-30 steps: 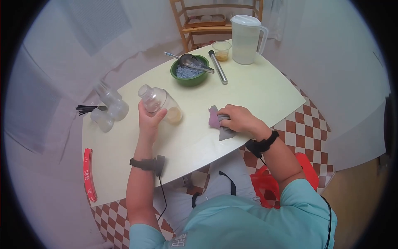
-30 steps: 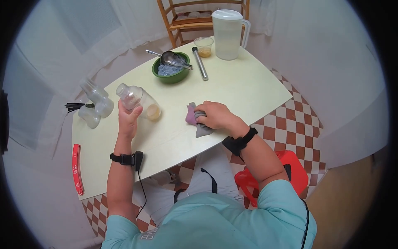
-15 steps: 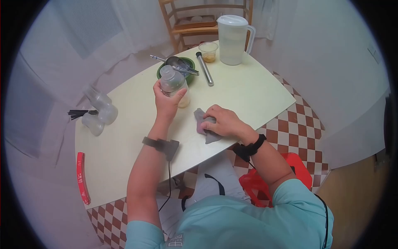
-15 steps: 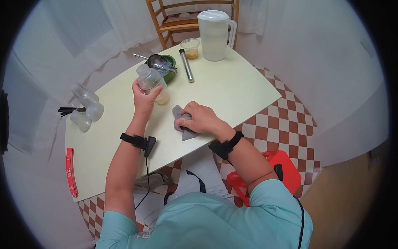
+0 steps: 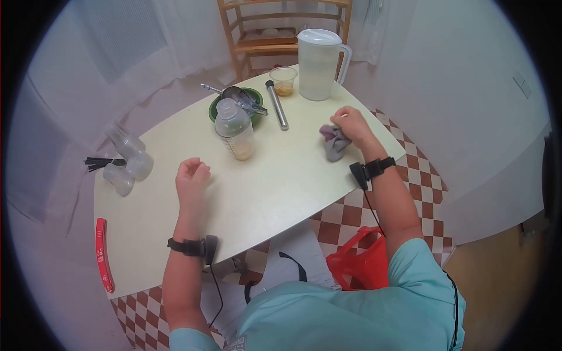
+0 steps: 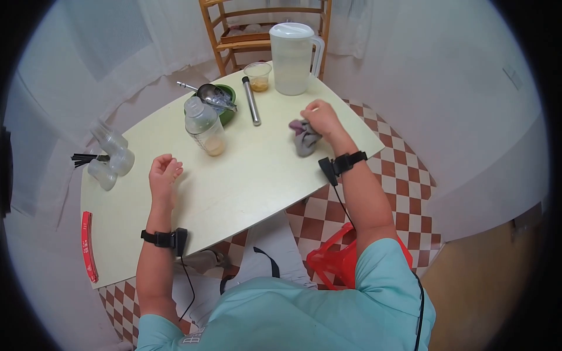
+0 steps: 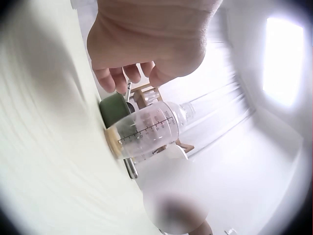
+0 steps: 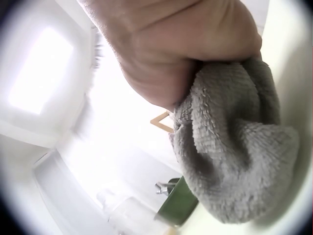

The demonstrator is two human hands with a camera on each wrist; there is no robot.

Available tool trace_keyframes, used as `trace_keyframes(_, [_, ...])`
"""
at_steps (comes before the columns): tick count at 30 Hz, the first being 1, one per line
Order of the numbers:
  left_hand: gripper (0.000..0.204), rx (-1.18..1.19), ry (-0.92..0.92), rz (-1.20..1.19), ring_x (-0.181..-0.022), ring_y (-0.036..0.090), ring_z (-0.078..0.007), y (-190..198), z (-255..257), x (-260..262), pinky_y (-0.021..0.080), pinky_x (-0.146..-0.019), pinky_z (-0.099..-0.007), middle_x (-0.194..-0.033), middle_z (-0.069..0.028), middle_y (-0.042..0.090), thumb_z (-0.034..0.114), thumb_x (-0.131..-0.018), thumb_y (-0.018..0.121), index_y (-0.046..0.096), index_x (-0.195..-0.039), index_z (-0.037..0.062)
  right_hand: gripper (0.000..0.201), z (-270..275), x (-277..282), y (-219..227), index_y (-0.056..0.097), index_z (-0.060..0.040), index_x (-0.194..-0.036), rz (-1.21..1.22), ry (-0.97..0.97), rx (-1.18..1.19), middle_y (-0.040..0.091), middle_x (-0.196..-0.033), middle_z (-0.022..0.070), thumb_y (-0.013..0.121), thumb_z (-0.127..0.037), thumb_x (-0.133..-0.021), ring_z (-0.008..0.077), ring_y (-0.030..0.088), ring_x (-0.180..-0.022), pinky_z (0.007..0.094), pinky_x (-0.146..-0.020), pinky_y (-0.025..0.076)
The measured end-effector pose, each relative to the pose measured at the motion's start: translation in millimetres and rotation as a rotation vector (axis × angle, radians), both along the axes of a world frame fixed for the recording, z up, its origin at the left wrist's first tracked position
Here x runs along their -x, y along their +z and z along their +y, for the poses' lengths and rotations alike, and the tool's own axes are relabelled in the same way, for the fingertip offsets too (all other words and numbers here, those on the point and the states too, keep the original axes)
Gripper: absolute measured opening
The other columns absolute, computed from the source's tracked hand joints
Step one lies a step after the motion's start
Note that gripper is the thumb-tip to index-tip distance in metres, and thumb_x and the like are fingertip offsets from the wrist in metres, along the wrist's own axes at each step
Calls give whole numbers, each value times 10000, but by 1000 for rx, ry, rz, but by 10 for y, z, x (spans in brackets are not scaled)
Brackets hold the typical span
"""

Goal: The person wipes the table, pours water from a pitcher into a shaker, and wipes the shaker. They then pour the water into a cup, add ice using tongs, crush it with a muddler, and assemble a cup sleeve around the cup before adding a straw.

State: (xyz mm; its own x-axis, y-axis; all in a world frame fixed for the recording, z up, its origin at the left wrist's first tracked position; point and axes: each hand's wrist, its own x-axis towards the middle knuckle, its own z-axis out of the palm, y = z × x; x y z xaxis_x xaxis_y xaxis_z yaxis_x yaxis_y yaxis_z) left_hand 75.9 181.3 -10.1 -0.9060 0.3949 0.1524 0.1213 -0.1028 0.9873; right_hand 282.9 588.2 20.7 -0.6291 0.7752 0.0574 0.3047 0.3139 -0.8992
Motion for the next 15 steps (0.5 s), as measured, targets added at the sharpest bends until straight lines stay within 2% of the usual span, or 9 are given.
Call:
trace_keyframes(1, [178, -31, 1, -81, -868, 620, -135, -49, -71, 33, 531, -814, -309, -1002, -43, 610, 95, -964, 642, 582, -1127, 51, 297, 148, 24, 88, 660, 6, -1060, 44, -80, -50, 704, -908, 116, 750, -165, -834, 194, 655, -793, 345, -713, 528])
trace_keyframes(2, [178, -35, 6, -85, -868, 620, -135, -7, -106, 20, 531, -814, -309, -1002, -43, 610, 95, -964, 642, 582, -1127, 51, 410, 304, 70, 177, 610, 14, -1182, 83, -99, -38, 696, -995, 144, 751, -154, -836, 207, 663, -865, 347, -755, 534])
trace_keyframes(3, [91, -66, 25, -125, -782, 582, -112, 90, -157, -14, 502, -742, -284, -905, -19, 587, 84, -964, 628, 585, -1040, 58, 531, 457, 131, 260, 559, 22, -1305, 122, -118, -25, 687, -1081, 171, 752, -143, -839, 219, 670, -936, 349, -796, 539])
trace_keyframes(4, [30, -99, 47, -163, -696, 544, -90, 142, -197, -28, 474, -669, -258, -808, 6, 564, 73, -964, 614, 587, -954, 64, 531, 639, 234, 280, 559, 22, -1305, 120, -109, -29, 687, -1081, 171, 752, -143, -839, 219, 670, -936, 349, -796, 539])
trace_keyframes(6, [21, -145, 29, -194, -675, 514, -91, 123, -268, 18, 452, -643, -265, -790, 11, 542, 77, -973, 596, 583, -961, 66, 714, 971, 481, 240, 420, 25, -1458, 215, -262, -180, 613, -1278, 228, 755, -144, -850, 261, 639, -1118, 357, -908, 528])
trace_keyframes(7, [19, -186, 2, -222, -654, 485, -92, 112, -297, 41, 429, -617, -272, -772, 16, 521, 81, -982, 579, 578, -968, 68, 714, 1023, 549, 288, 420, 25, -1458, 217, -250, -185, 613, -1278, 228, 755, -144, -850, 261, 639, -1118, 357, -908, 528])
trace_keyframes(9, [29, -188, 13, -265, -639, 465, -96, 54, -311, 63, 419, -607, -278, -754, 22, 493, 94, -983, 576, 572, -964, 73, 785, 1097, 682, 350, 356, 30, -1501, 353, -182, -28, 535, -1399, 247, 762, -151, -854, 292, 580, -1243, 372, -983, 507])
trace_keyframes(13, [45, -263, -16, -374, -613, 416, -97, -18, -398, 130, 395, -589, -285, -718, 37, 425, 123, -980, 580, 560, -959, 88, 757, 1129, 861, 370, 392, 13, -1481, 279, -44, -24, 571, -1376, 228, 766, -166, -848, 311, 605, -1219, 387, -973, 516])
trace_keyframes(15, [53, -261, -12, -382, -605, 401, -94, -24, -407, 160, 385, -583, -282, -707, 39, 409, 130, -979, 581, 557, -954, 90, 695, 901, 831, 492, 428, -24, -1458, 139, -98, -190, 623, -1309, 203, 730, -131, -841, 307, 632, -1177, 384, -974, 516])
